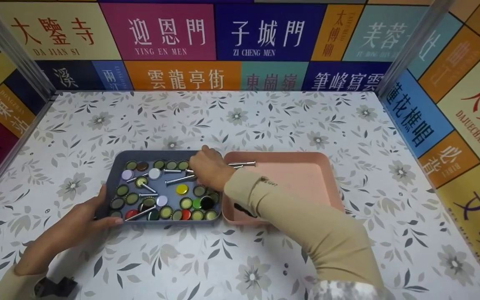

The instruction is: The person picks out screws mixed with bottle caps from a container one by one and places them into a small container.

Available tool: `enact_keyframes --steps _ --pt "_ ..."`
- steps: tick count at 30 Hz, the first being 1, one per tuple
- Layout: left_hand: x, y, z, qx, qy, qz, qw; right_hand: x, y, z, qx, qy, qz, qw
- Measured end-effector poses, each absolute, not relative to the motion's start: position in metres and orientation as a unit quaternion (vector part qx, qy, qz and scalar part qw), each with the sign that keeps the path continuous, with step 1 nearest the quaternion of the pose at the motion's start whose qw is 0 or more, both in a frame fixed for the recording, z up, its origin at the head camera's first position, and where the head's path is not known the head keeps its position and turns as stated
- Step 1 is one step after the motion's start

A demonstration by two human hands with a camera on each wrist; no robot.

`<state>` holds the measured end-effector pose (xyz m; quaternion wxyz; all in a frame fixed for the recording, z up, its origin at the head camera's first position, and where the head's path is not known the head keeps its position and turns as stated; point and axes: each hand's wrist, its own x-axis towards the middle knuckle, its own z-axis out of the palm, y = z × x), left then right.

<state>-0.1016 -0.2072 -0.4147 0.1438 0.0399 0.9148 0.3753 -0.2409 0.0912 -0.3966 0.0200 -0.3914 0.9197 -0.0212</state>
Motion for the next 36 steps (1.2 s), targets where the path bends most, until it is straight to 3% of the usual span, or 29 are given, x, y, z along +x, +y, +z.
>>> enact_keyframes --steps 5,36 --pt "-0.1033 -0.2068 -0.4157 0.043 0.91 0.39 0.133 -0.2421 0.0918 -0.3997 -0.413 0.91 0.0 -0.021" --pt "-0.1045 -0.2087 -0.4159 0.045 0.909 0.388 0.144 -0.2447 0.0889 -0.4047 -0.447 0.892 0.005 -0.071"
